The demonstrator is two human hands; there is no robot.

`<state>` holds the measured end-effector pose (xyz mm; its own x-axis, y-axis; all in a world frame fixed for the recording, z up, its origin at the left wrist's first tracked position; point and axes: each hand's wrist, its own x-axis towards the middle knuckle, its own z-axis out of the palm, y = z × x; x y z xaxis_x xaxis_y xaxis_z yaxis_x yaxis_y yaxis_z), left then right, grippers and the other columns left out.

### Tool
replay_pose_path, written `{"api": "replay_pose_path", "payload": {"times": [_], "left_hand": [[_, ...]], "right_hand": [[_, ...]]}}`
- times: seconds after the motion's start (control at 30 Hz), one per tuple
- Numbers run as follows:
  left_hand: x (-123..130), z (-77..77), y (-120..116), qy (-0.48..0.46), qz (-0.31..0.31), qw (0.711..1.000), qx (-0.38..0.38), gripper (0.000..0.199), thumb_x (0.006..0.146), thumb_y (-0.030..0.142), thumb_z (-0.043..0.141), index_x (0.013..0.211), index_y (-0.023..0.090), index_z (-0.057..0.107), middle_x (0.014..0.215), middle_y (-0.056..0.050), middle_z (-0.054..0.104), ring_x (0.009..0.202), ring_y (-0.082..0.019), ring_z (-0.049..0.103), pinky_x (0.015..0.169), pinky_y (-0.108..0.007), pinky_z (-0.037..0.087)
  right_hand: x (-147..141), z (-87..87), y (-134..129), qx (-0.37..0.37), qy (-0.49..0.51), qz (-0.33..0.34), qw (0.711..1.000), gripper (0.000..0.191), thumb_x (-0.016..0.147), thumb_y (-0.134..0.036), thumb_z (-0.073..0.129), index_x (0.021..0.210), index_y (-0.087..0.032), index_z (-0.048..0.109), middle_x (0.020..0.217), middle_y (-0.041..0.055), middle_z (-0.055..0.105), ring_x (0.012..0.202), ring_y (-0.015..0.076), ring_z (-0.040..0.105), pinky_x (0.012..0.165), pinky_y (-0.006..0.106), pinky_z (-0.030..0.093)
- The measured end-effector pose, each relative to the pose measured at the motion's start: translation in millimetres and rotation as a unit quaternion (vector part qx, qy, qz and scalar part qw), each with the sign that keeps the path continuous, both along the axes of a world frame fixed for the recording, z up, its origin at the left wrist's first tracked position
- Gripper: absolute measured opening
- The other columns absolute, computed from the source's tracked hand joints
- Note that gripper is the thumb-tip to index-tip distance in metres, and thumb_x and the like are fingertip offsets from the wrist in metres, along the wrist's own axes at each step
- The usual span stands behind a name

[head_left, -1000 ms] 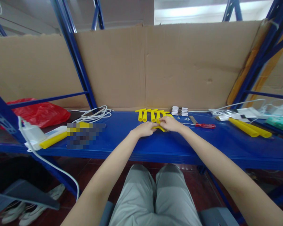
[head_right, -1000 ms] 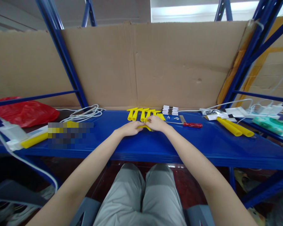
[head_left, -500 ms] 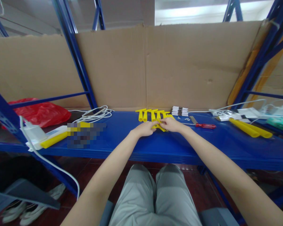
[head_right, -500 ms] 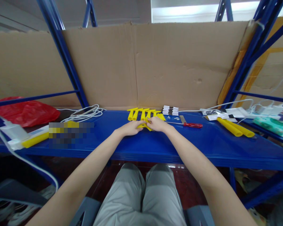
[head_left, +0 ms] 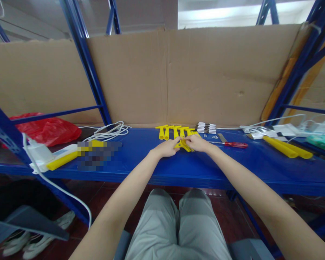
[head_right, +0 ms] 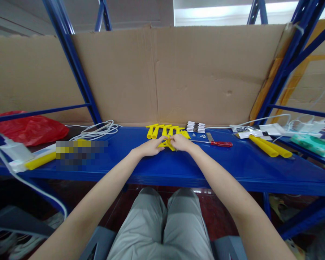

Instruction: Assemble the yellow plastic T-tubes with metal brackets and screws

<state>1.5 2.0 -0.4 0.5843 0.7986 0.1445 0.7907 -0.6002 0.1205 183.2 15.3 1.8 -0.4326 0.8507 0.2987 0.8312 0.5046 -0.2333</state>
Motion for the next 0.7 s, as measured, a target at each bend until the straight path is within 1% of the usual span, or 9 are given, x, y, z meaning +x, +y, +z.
{"api": "replay_pose_path", "payload": {"times": [0.07,0.17,0.27,0.37,0.4,0.47,0.53,0.6,0.7], "left_hand": [[0.1,-0.2,0.3,-0.002,-0.006,1.000,0.001,0.055,0.089,0.025,0.048,0.143,0.023,0.034,0.118,-0.009,0.067,0.102,-0.023,0.065,0.082,-0.028,0.048],[0.2,-0.1,1.0,0.002,-0.023,1.000,0.004,0.055,0.089,0.025,0.047,0.144,0.024,0.037,0.117,-0.007,0.068,0.103,-0.022,0.064,0.084,-0.027,0.047],[0.3,0.8,0.6,0.013,-0.022,1.000,0.006,0.054,0.090,0.025,0.045,0.144,0.022,0.038,0.116,-0.008,0.068,0.100,-0.022,0.065,0.084,-0.028,0.047],[0.1,1.1,0.1,0.018,-0.021,1.000,0.010,0.051,0.091,0.025,0.044,0.142,0.022,0.041,0.121,-0.009,0.066,0.105,-0.023,0.064,0.089,-0.030,0.047],[-0.1,0.9,0.3,0.017,-0.024,0.999,0.012,0.050,0.091,0.025,0.044,0.141,0.022,0.041,0.123,-0.009,0.065,0.108,-0.023,0.063,0.091,-0.030,0.046],[-0.6,-0.2,1.5,0.012,-0.031,0.999,0.014,0.049,0.091,0.025,0.044,0.140,0.023,0.043,0.127,-0.008,0.063,0.113,-0.023,0.061,0.094,-0.031,0.045],[-1.0,-1.4,3.1,0.007,-0.035,0.999,0.014,0.048,0.091,0.025,0.044,0.139,0.023,0.043,0.131,-0.008,0.061,0.116,-0.023,0.059,0.096,-0.032,0.045],[-1.2,-2.4,4.5,0.003,-0.037,0.999,0.014,0.048,0.091,0.025,0.044,0.139,0.022,0.043,0.133,-0.008,0.059,0.119,-0.022,0.057,0.098,-0.032,0.044],[-0.9,-3.1,5.6,-0.004,-0.041,0.999,0.014,0.046,0.091,0.024,0.044,0.137,0.021,0.045,0.136,-0.008,0.057,0.121,-0.022,0.056,0.100,-0.031,0.043]], "right_hand": [[0.5,-0.1,2.2,-0.008,0.020,-0.014,1.000,0.033,0.076,-0.004,0.043,0.087,-0.013,0.074,0.087,0.0084,0.074,0.069,0.0145,0.062,0.066,0.022,0.042],[3.1,-0.7,5.3,-0.026,0.045,-0.016,0.999,0.033,0.075,-0.003,0.045,0.088,-0.013,0.074,0.082,0.0065,0.073,0.068,0.0143,0.061,0.065,0.022,0.043],[6.8,-0.9,6.1,-0.041,0.093,-0.012,0.995,0.028,0.074,-0.004,0.051,0.090,-0.014,0.072,0.080,0.0040,0.071,0.069,0.0129,0.061,0.066,0.021,0.045],[9.3,-0.4,3.2,-0.072,0.169,-0.042,0.982,0.024,0.074,-0.009,0.059,0.096,-0.014,0.068,0.084,0.0037,0.069,0.061,0.0103,0.057,0.057,0.020,0.045],[9.8,0.0,1.7,-0.097,0.194,-0.053,0.975,0.024,0.075,-0.010,0.060,0.098,-0.014,0.066,0.080,0.0029,0.067,0.055,0.0092,0.055,0.051,0.020,0.044],[10.4,0.8,-1.4,-0.164,0.231,-0.060,0.957,0.019,0.078,-0.011,0.059,0.096,-0.013,0.062,0.064,-0.0010,0.062,0.043,0.0074,0.047,0.042,0.019,0.038],[10.8,1.8,-3.7,-0.214,0.254,-0.051,0.942,0.009,0.081,-0.010,0.055,0.087,-0.014,0.060,0.047,-0.0055,0.051,0.036,0.0070,0.041,0.038,0.018,0.034],[11.2,2.7,-5.1,-0.229,0.276,-0.041,0.933,0.011,0.082,-0.008,0.050,0.078,-0.015,0.057,0.038,-0.0073,0.044,0.033,0.0071,0.040,0.037,0.017,0.032],[11.6,2.6,-5.4,-0.230,0.307,-0.043,0.923,0.017,0.083,-0.005,0.047,0.072,-0.017,0.052,0.036,-0.0076,0.043,0.032,0.0071,0.040,0.037,0.017,0.031]]}}
